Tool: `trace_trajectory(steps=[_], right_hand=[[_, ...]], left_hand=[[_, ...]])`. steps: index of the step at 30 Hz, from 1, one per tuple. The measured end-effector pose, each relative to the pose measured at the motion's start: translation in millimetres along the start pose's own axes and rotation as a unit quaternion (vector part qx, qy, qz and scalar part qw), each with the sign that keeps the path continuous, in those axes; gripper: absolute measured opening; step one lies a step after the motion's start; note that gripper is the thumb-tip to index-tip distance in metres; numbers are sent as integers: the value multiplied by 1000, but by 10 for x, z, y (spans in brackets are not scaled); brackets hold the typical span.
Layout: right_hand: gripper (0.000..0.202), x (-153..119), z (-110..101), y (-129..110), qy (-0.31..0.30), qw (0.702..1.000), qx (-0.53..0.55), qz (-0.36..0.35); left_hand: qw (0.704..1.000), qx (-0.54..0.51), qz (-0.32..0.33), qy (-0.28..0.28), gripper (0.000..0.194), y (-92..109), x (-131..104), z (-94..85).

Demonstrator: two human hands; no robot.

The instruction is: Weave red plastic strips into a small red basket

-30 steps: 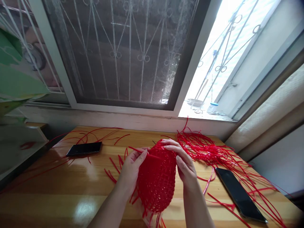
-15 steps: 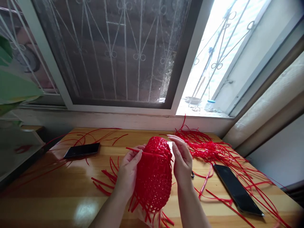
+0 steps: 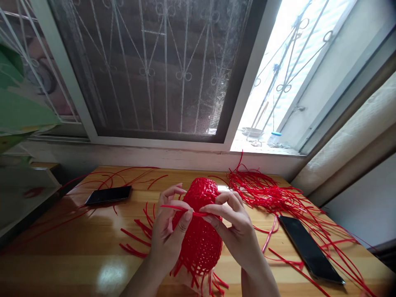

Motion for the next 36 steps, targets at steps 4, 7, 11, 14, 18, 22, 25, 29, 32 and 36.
trace_trajectory(steps=[4, 7, 11, 14, 18, 22, 25, 29, 32, 36], right_hand=[[13, 36, 32, 180, 10, 986, 164, 39], [19, 24, 71, 320, 29, 957, 278, 73], [21, -21, 134, 418, 27, 931, 352, 98], [15, -46, 132, 449, 37, 920, 375, 109], [27, -41, 65, 376, 40, 940, 332, 70], [37, -22, 45, 283, 15, 963, 262, 53], [34, -1, 55, 268, 8, 961, 262, 86], [32, 30, 79, 206, -7, 961, 261, 96], [32, 37, 60, 208, 7, 966, 240, 94], [30, 29, 36, 259, 28, 965, 247, 87]], left_hand=[[999, 6, -2, -48, 20, -54, -6, 119], [993, 59, 10, -99, 62, -98, -26, 257], [987, 126, 2, -97, 77, -216, -19, 300], [986, 139, -17, -89, 70, -284, -2, 289], [988, 143, -11, -63, 63, -245, 9, 246], [988, 149, -1, -44, 61, -213, -4, 216], [989, 140, -19, -37, 64, -259, -5, 194], [991, 126, -33, -21, 62, -287, 13, 156], [993, 115, -37, -9, 59, -279, 24, 136], [994, 102, -43, -6, 60, -278, 23, 136]])
Point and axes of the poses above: each hand's wrist, its own x-axis towards the middle knuckle, its own z-axis out of the palm, y = z × x, the point moved 9 cm from there along x, towards the middle knuckle, and after that the axes turned 1 degree about -y, right-handed, at the moved point
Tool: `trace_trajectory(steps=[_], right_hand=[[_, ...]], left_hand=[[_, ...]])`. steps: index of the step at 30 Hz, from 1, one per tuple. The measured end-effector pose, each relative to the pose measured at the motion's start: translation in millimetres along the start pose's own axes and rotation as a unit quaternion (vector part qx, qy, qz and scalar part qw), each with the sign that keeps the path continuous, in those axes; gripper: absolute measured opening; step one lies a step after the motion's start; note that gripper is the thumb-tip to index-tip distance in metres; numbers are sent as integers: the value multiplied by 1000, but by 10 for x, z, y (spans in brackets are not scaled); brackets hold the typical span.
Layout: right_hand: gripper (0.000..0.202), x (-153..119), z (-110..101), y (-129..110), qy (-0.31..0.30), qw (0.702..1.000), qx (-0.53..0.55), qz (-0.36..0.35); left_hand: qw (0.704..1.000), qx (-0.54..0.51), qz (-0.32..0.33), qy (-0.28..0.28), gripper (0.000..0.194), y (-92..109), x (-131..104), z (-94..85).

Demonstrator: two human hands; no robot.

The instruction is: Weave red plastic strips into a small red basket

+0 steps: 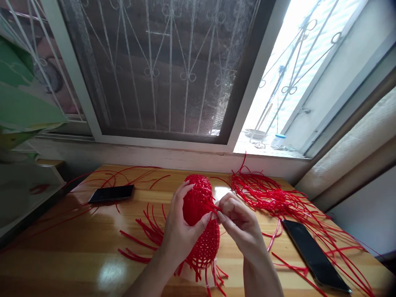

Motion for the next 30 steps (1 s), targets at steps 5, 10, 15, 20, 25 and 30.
trace_trajectory(steps=[5, 10, 15, 20, 25, 30], right_hand=[[28, 3, -19, -4, 11, 1000, 11, -15], [27, -8, -10, -87, 33, 998, -21, -46], [27, -14, -1, -52, 30, 998, -23, -40], [28, -22, 27, 224, -26, 991, 110, 72], [35, -62, 41, 451, -65, 953, 225, 194], [39, -77, -13, 562, -52, 939, 242, 240]], left_hand=[[1000, 17, 3, -5, 60, -3, -3, 14], [1000, 24, 4, -6, 61, -8, 0, 22], [1000, 23, 4, -15, 60, -9, 10, 30], [999, 18, 17, -41, 62, 0, -10, 64], [996, 1, 18, -82, 62, 42, -28, 113], [996, -10, 29, -88, 50, 79, -7, 95]])
Point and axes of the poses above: each hand's wrist, its own x-axis towards the middle knuckle, its own z-axis out of the palm, y = z × x, the point moved 9 cm from there along x, towards the middle knuckle, and after that the axes turned 1 degree about -y, right-handed, at the moved point
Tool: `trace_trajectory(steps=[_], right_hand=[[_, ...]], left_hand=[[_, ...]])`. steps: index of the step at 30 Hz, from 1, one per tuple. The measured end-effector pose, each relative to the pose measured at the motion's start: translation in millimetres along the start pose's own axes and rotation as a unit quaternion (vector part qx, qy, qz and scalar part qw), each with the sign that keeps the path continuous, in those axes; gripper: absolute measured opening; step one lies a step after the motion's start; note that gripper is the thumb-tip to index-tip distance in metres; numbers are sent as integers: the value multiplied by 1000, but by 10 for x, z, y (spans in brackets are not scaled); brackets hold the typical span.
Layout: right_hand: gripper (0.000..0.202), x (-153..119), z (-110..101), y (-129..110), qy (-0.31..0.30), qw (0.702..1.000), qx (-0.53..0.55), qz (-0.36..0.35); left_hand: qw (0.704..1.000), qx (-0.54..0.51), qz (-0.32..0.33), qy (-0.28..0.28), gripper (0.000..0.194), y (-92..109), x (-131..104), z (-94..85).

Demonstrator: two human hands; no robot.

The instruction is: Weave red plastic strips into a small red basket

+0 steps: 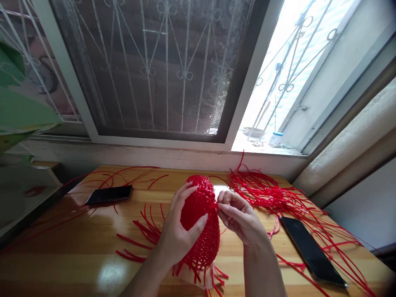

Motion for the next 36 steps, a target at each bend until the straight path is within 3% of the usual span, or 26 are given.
trace_trajectory(steps=[3, 9, 14, 18, 30, 36], right_hand=[[38, -4, 12, -3, 2, 999, -47, -7], [31, -43, 74, -142, -7, 982, -164, -89], [33, -65, 108, -67, -96, 991, -54, -72], [32, -53, 17, -43, -81, 994, -41, -60], [39, -21, 70, -20, -110, 990, 55, -71], [38, 16, 49, -2, -77, 992, 63, -76]], left_hand=[[1000, -12, 3, 2, 48, -2, 4, -7], [1000, -11, 7, 9, 40, 3, 1, -12], [1000, 0, -2, 31, 39, -32, 10, -66], [999, 24, 29, 21, 43, 13, 30, -66], [993, 90, 55, 51, 44, 90, 1, -96], [990, 94, 71, 81, 46, 106, -23, -143]])
Point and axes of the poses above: each hand's wrist, its own x-axis towards the middle knuckle, its own z-axis out of the palm, y = z × x, the point moved 9 cm from there along x, towards the middle knuckle, and after that the axes turned 1 degree about -y, right-handed, at the moved point
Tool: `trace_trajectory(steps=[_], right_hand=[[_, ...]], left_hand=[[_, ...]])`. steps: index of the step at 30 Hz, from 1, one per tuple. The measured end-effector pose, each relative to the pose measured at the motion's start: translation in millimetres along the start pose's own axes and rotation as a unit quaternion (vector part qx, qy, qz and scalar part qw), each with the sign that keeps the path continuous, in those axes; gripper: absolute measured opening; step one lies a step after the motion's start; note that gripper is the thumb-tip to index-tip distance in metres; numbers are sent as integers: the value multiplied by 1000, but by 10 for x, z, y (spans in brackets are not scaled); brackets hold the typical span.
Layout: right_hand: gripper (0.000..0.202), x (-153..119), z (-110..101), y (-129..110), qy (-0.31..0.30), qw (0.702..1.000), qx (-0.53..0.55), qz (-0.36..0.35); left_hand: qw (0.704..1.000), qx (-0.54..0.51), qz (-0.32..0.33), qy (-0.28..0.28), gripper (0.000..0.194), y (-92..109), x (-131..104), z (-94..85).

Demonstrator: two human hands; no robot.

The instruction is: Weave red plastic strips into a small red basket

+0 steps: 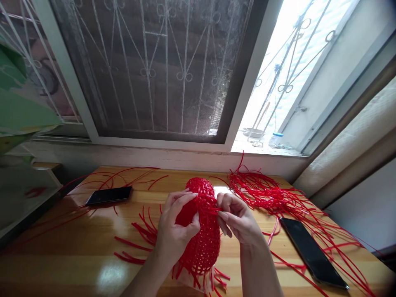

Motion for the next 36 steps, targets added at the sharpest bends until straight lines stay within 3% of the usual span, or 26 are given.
trace_trajectory(steps=[13, 18, 21, 25, 28, 32, 34, 36], right_hand=[[42, 3, -122, -24, 57, 996, -63, -21], [36, 33, -49, -15, 26, 999, -40, -14], [36, 31, -51, -40, 37, 996, -78, -6], [36, 2, 10, -130, 45, 982, -182, -17], [37, -36, 103, -243, 59, 951, -298, -61], [19, -99, 197, -376, 106, 873, -456, -139], [40, -136, 230, -445, 137, 825, -516, -186], [73, -134, 273, -444, 134, 796, -554, -205]], left_hand=[[1000, -19, -5, 14, 51, -24, 2, -20], [1000, -7, -2, -1, 48, -17, 13, -4], [999, -33, -32, -5, 45, -63, -8, 19], [992, -89, -85, -4, 25, -164, -35, 34], [994, -70, -82, -3, 5, -175, -10, -3], [987, -118, -104, -5, 17, -226, 24, -23], [961, -230, -151, 11, 20, -304, 17, 0], [909, -358, -209, 45, 24, -397, -8, 45]])
Point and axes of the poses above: each hand's wrist, its own x-axis towards the middle knuckle, its own z-axis out of the palm, y = z × x, the point moved 9 cm from there along x, towards the middle knuckle, and after that the axes turned 1 degree about -y, right-handed, at the moved point
